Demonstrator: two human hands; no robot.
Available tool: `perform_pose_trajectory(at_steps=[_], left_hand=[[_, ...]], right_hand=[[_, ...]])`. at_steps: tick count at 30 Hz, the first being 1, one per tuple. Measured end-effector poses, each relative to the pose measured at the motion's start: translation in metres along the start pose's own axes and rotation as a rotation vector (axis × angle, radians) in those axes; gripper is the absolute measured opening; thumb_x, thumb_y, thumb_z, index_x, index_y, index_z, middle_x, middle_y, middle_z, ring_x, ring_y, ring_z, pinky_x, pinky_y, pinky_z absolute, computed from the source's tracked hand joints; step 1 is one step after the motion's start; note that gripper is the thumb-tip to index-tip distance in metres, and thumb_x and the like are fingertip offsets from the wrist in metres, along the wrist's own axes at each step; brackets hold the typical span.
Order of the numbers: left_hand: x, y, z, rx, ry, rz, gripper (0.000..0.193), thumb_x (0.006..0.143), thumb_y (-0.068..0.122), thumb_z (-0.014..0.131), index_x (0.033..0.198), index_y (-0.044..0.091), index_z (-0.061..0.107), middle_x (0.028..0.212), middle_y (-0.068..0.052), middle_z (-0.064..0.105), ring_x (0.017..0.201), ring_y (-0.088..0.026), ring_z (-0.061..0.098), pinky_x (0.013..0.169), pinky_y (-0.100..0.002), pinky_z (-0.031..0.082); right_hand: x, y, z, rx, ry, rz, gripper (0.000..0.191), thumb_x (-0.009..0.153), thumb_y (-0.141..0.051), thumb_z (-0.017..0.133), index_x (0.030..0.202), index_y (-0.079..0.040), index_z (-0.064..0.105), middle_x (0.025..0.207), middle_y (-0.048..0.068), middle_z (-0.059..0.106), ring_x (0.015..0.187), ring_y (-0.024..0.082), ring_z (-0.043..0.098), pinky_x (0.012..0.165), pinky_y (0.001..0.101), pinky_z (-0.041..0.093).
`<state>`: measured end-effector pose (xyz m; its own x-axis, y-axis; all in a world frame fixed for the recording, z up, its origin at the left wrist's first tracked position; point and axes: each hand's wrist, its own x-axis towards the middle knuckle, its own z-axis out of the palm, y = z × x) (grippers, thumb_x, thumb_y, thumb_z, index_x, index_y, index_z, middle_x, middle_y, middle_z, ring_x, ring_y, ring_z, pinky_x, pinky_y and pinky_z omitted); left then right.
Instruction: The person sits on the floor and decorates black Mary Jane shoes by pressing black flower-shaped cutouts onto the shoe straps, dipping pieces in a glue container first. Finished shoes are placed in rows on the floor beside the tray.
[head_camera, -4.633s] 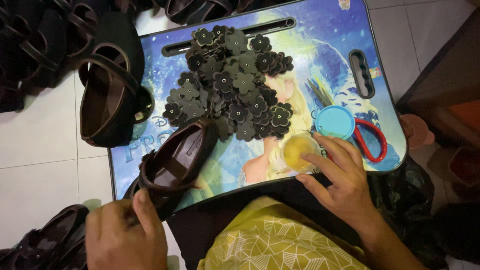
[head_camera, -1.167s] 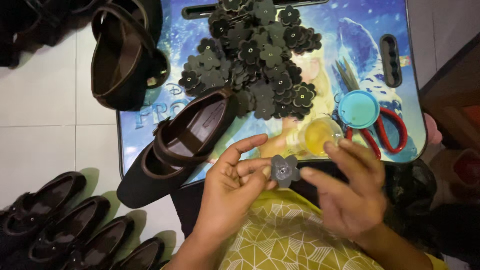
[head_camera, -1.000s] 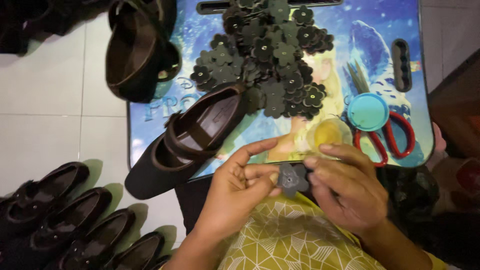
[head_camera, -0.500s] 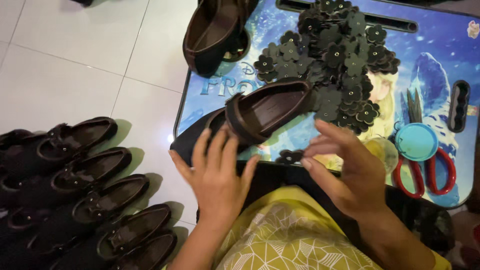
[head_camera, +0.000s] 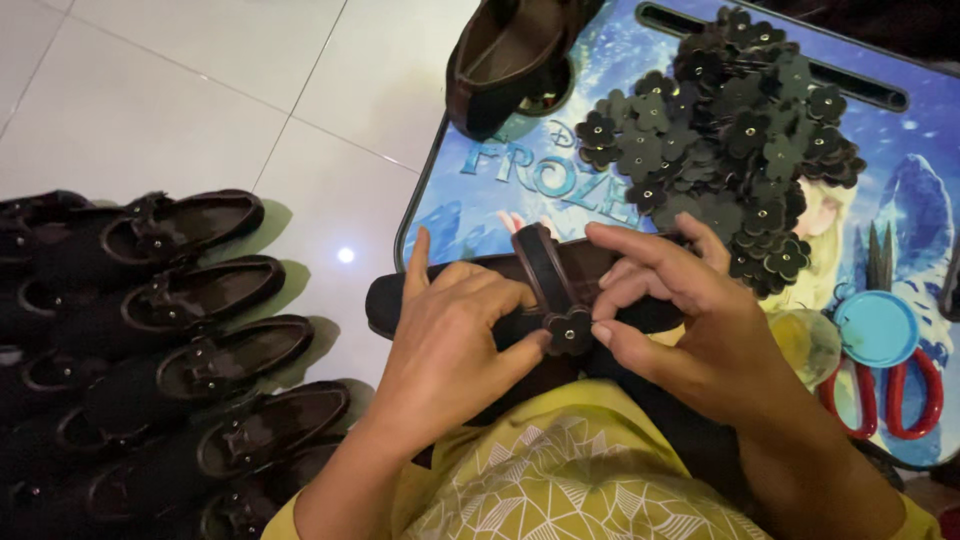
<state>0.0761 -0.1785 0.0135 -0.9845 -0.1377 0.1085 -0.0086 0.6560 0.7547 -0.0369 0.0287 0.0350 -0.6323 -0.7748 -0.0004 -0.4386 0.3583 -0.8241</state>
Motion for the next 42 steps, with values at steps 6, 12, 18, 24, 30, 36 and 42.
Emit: perform_pose_trajectory(at_steps=[6,12,18,24,30,36,42], left_hand=[[0.003,-0.006,-0.003,-0.018,-0.078,-0.048,0.029,0.067,0.029,0.087,0.083,0.009,0.075,0.083,-0.003,0.072,0.096,-0.025,0.066,0.122,-0.064,0.010],[0.010,-0.007,-0.006,-0.045,-0.098,-0.040,0.050,0.059,0.049,0.089,0.082,0.006,0.075,0.079,-0.006,0.072,0.096,-0.027,0.065,0.119,-0.063,0.015],[0.013,-0.007,-0.001,-0.018,-0.068,-0.052,0.041,0.076,0.049,0.081,0.082,0.008,0.077,0.078,-0.007,0.073,0.094,-0.026,0.066,0.121,-0.062,0.018],[0.014,-0.008,0.003,0.005,-0.050,-0.057,0.034,0.079,0.042,0.080,0.078,0.009,0.076,0.075,-0.005,0.072,0.088,-0.026,0.067,0.119,-0.061,0.021],[0.014,-0.008,0.006,0.006,-0.021,-0.046,0.031,0.080,0.038,0.080,0.076,0.009,0.074,0.075,-0.004,0.072,0.087,-0.026,0.067,0.118,-0.061,0.023],[0.012,-0.008,0.008,0.005,-0.016,-0.060,0.030,0.079,0.037,0.081,0.075,0.009,0.074,0.075,-0.004,0.072,0.084,-0.025,0.066,0.117,-0.060,0.024],[0.006,-0.007,0.013,0.024,-0.005,-0.053,0.030,0.078,0.036,0.083,0.073,0.008,0.073,0.073,-0.003,0.071,0.085,-0.024,0.066,0.119,-0.062,0.020]], right_hand=[[0.014,0.007,0.007,0.024,-0.040,0.012,0.066,0.081,-0.008,0.077,0.144,-0.007,0.057,0.085,-0.008,0.071,0.094,0.004,0.066,0.123,0.0450,0.018],[0.014,0.014,0.009,0.180,-0.017,0.058,0.068,0.080,-0.002,0.076,0.145,-0.001,0.055,0.087,-0.005,0.070,0.092,0.006,0.063,0.105,0.0293,0.039],[0.014,0.020,0.011,0.257,-0.022,0.089,0.069,0.081,0.000,0.074,0.147,0.000,0.053,0.088,-0.003,0.069,0.091,0.005,0.063,0.101,0.0247,0.042],[0.016,0.021,0.010,0.144,-0.027,0.088,0.069,0.080,-0.004,0.074,0.146,-0.003,0.055,0.085,-0.005,0.071,0.091,0.005,0.064,0.107,0.0298,0.036],[0.018,0.017,0.011,-0.052,0.010,0.041,0.068,0.075,-0.008,0.075,0.140,-0.006,0.058,0.083,-0.009,0.073,0.095,0.006,0.065,0.115,0.0360,0.028],[0.014,0.013,0.014,-0.087,0.047,0.035,0.068,0.074,-0.007,0.078,0.139,-0.008,0.060,0.081,-0.009,0.073,0.097,0.007,0.063,0.117,0.0376,0.028],[0.004,0.014,0.017,-0.112,0.074,0.046,0.082,0.075,-0.009,0.083,0.149,-0.008,0.049,0.088,-0.007,0.073,0.095,0.008,0.065,0.107,0.0351,0.037]])
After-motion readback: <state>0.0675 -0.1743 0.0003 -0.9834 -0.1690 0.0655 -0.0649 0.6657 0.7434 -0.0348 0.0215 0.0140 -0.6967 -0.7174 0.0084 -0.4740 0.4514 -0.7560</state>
